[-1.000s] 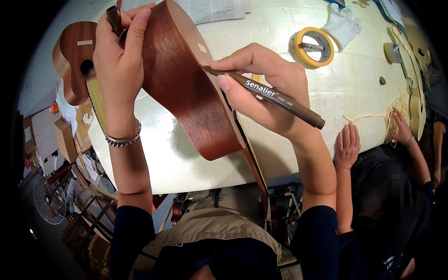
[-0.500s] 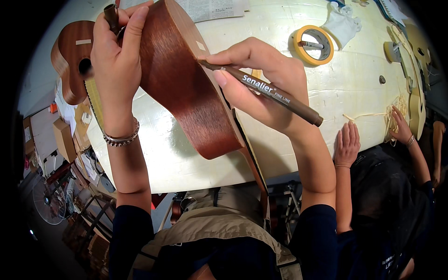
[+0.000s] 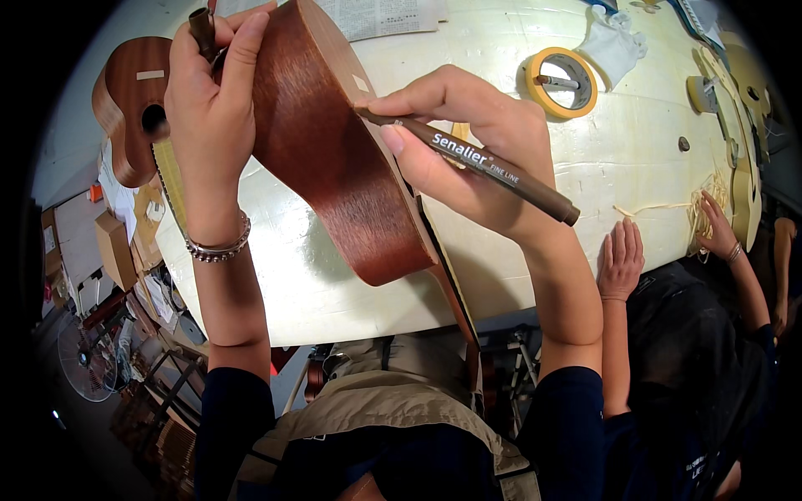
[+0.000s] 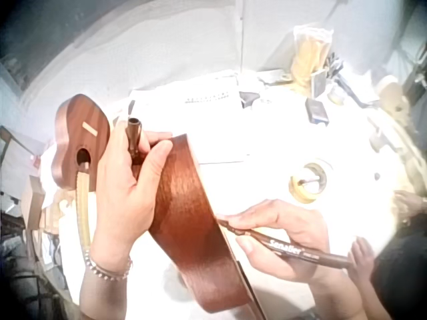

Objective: The person applies a finish to the body of a ukulele using a brush. They rotate the instrument to coat different sides and edges, then set it down on the workbench.

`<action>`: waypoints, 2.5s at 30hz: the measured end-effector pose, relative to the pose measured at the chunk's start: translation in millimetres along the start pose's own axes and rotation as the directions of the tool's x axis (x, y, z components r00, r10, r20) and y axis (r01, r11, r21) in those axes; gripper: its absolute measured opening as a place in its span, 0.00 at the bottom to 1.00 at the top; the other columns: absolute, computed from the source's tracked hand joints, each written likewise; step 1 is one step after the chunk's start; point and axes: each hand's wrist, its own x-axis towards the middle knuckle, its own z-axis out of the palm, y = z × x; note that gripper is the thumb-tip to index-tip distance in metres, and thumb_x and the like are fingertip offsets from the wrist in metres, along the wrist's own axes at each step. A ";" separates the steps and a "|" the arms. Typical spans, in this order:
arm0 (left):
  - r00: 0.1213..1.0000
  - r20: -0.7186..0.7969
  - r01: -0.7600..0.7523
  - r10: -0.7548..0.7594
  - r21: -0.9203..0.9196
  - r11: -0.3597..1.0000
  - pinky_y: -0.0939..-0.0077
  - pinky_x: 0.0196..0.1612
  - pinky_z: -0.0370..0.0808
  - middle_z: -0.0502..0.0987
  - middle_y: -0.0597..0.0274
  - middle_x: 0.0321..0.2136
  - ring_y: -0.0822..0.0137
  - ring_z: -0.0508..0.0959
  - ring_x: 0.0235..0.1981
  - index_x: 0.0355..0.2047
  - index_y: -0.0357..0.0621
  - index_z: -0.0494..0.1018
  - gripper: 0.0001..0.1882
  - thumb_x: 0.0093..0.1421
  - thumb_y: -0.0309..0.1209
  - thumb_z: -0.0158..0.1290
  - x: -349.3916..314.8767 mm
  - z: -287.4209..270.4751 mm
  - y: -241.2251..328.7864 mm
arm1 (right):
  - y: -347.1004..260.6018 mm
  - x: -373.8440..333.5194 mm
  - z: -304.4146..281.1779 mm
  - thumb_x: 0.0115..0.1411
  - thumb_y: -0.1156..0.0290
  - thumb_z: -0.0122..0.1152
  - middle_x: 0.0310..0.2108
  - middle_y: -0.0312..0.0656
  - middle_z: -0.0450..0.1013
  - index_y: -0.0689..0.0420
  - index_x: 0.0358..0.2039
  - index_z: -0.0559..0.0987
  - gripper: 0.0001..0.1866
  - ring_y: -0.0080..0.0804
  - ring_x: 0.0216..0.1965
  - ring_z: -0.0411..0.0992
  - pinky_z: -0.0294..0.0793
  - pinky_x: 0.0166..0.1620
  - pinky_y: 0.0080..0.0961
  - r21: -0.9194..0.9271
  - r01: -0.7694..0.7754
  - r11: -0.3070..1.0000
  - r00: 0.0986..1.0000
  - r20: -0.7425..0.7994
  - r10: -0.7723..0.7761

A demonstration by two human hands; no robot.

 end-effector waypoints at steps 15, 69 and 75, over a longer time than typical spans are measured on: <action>0.988 -0.046 -0.147 0.147 -0.003 0.989 0.81 0.30 0.67 0.75 0.56 0.28 0.70 0.72 0.26 0.26 0.38 0.60 0.09 0.58 0.27 0.49 -11.9 -6.8 35.4 | 5.6 -6.8 -0.4 0.50 0.72 0.60 0.26 0.38 0.76 0.60 0.32 0.79 0.09 0.21 0.26 0.73 0.71 0.29 0.14 0.013 -0.039 0.999 0.999 -0.007 0.039; 0.967 -0.142 -0.215 0.214 0.004 0.977 0.85 0.29 0.64 0.67 0.67 0.22 0.77 0.66 0.25 0.28 0.39 0.63 0.08 0.59 0.28 0.50 -14.1 3.0 11.3 | 9.2 -21.0 3.7 0.51 0.75 0.59 0.29 0.40 0.76 0.62 0.33 0.78 0.08 0.22 0.30 0.74 0.71 0.34 0.15 0.058 -0.022 0.998 1.000 -0.017 0.023; 0.971 -0.130 -0.200 0.201 0.021 0.979 0.85 0.29 0.64 0.67 0.67 0.23 0.77 0.66 0.24 0.28 0.39 0.64 0.08 0.59 0.28 0.50 -14.2 1.8 13.0 | 9.3 -21.1 3.3 0.51 0.74 0.59 0.29 0.40 0.76 0.62 0.33 0.78 0.08 0.22 0.30 0.74 0.71 0.34 0.15 0.061 -0.023 0.998 1.000 -0.017 0.024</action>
